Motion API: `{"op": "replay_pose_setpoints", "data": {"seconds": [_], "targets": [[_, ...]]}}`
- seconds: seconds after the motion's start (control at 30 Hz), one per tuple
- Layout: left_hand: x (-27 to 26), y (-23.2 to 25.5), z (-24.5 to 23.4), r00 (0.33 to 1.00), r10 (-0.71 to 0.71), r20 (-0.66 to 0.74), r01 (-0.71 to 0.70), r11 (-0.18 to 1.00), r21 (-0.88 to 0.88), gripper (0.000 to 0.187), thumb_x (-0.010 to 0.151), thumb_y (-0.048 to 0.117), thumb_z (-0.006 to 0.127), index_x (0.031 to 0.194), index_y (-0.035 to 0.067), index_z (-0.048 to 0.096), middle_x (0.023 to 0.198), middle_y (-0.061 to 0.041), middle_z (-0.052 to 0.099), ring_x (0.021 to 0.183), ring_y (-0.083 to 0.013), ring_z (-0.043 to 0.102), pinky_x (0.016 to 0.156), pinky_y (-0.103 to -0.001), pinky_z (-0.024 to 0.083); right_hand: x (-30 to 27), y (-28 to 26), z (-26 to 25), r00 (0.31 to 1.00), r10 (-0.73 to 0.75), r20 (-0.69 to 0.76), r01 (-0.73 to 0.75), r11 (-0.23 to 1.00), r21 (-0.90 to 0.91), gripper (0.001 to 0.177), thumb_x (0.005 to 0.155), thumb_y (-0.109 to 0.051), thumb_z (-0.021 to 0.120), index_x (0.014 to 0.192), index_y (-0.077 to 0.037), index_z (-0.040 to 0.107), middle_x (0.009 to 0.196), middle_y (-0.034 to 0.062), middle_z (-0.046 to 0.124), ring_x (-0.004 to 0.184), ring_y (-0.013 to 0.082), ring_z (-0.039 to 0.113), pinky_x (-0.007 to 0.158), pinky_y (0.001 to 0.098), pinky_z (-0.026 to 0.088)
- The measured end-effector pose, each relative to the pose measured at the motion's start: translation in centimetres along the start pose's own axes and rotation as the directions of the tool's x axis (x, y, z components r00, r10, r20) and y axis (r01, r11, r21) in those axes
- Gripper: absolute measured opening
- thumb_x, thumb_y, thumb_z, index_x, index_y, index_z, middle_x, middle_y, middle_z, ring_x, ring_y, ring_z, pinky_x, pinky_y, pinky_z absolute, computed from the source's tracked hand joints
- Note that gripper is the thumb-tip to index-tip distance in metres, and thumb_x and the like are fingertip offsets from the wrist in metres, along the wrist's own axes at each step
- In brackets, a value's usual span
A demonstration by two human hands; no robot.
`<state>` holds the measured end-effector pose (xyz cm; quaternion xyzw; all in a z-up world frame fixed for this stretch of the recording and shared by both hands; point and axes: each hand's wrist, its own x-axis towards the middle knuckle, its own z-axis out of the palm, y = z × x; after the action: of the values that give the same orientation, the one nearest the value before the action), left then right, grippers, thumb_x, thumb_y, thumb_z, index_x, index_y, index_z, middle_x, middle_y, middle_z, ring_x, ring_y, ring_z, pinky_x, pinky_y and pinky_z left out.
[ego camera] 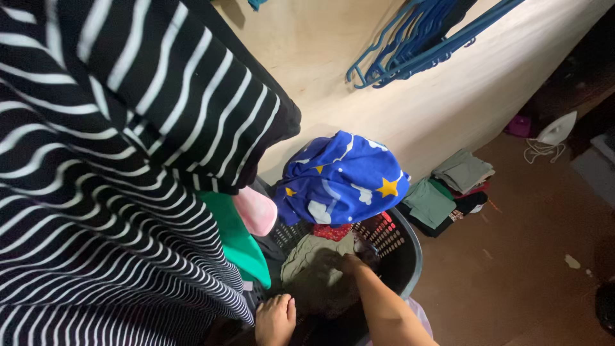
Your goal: The person takes clothes from a laundry basket, places them on hangers, and hangs them on a rack. They handle a pink striped shirt and a black t-shirt, using blue hangers to organize the garments.
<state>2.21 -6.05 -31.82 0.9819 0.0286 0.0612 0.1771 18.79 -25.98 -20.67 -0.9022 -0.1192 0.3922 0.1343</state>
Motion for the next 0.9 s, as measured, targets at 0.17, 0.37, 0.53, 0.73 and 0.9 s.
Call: {"op": "replay_pose_setpoints", "data": {"seconds": [0.17, 0.37, 0.53, 0.73, 0.9], "targets": [[0.2, -0.1, 0.2, 1.0, -0.011, -0.002, 0.011, 1.0, -0.023, 0.016, 0.09, 0.031, 0.061, 0.091, 0.016, 0.068, 0.08, -0.003, 0.07, 0.079, -0.0267, 0.069, 0.071, -0.045, 0.05, 4.5, 2.7, 1.9, 0.995, 0.095, -0.019, -0.095, 0.995, -0.019, 0.038, 0.081, -0.028, 0.075, 0.112, -0.006, 0.073, 0.112, 0.0156, 0.07, 0.105, 0.0287, 0.071, 0.084, 0.0405, 0.058], [1.2, 0.0, -0.3, 0.999, 0.035, 0.017, -0.035, 0.999, 0.029, 0.017, 0.084, 0.033, 0.065, 0.093, 0.02, 0.069, 0.084, -0.003, 0.07, 0.076, -0.0278, 0.069, 0.066, -0.05, 0.05, 11.7, 7.0, 4.1, 0.98, 0.191, -0.06, -0.193, 0.981, -0.035, 0.037, 0.081, -0.026, 0.075, 0.111, -0.006, 0.074, 0.11, 0.0156, 0.071, 0.102, 0.0281, 0.07, 0.082, 0.0403, 0.058], [1.9, 0.2, -1.0, 0.988, 0.005, 0.155, -0.013, 0.999, 0.044, 0.017, 0.084, 0.034, 0.066, 0.093, 0.021, 0.069, 0.084, -0.003, 0.07, 0.077, -0.0265, 0.071, 0.066, -0.052, 0.051, 16.6, 9.5, 5.7, 0.974, 0.212, -0.076, -0.215, 0.976, -0.029, 0.036, 0.08, -0.025, 0.075, 0.11, -0.005, 0.074, 0.107, 0.0155, 0.071, 0.1, 0.0276, 0.07, 0.081, 0.0401, 0.057], [2.6, 0.8, -1.4, 0.989, -0.018, 0.144, 0.011, 0.999, 0.05, 0.018, 0.079, 0.034, 0.071, 0.091, 0.021, 0.071, 0.084, -0.004, 0.073, 0.076, -0.029, 0.071, 0.064, -0.057, 0.052, 18.5, 10.1, 8.2, 0.971, 0.231, -0.059, -0.234, 0.971, -0.041, 0.034, 0.08, -0.024, 0.075, 0.109, -0.005, 0.075, 0.105, 0.0155, 0.072, 0.097, 0.0269, 0.07, 0.079, 0.0399, 0.057], [2.8, 0.8, -1.6, 0.991, 0.027, 0.131, -0.034, 0.998, 0.05, 0.017, 0.077, 0.033, 0.072, 0.088, 0.021, 0.071, 0.081, -0.002, 0.073, 0.075, -0.0293, 0.071, 0.062, -0.058, 0.052, 17.6, 9.8, 9.6, 0.972, 0.231, -0.04, -0.233, 0.971, -0.048, 0.033, 0.08, -0.023, 0.075, 0.108, -0.004, 0.075, 0.103, 0.0155, 0.072, 0.095, 0.0264, 0.07, 0.078, 0.0398, 0.057]]}}
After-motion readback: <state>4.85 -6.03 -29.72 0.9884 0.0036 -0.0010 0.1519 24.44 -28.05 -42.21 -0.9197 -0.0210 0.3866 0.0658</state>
